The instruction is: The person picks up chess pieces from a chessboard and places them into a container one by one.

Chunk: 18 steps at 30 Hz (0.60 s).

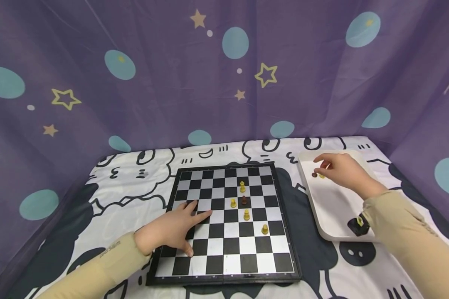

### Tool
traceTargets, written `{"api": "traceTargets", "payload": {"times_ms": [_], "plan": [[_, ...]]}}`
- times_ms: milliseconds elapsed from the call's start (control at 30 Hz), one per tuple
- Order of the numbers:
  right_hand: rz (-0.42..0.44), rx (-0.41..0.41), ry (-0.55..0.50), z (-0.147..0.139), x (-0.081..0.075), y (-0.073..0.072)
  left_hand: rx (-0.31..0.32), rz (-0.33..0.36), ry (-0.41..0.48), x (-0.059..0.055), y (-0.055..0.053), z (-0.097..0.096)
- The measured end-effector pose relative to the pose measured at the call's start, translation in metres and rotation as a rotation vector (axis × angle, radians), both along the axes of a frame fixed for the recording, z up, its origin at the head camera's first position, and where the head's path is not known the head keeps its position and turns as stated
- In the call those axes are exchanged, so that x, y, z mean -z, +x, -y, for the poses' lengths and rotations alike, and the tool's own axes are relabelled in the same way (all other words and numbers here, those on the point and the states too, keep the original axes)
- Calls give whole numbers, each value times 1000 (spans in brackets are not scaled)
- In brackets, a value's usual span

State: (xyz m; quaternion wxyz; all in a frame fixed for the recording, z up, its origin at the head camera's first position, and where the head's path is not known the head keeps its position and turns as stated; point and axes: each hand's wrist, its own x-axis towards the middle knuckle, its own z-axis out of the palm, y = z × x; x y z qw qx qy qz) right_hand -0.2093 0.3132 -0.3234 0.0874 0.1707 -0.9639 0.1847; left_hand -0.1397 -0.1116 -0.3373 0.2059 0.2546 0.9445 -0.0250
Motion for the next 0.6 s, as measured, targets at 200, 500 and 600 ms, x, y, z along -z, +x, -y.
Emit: {"api": "traceTargets", "payload": {"times_ms": [200, 500, 600], "plan": [[13, -86, 17, 19, 0, 6, -6, -1, 0, 1, 0, 0], [71, -200, 47, 53, 4, 20, -11, 6, -1, 1, -1, 0], [102, -239, 57, 64, 4, 25, -11, 2, -3, 1, -2, -1]]}}
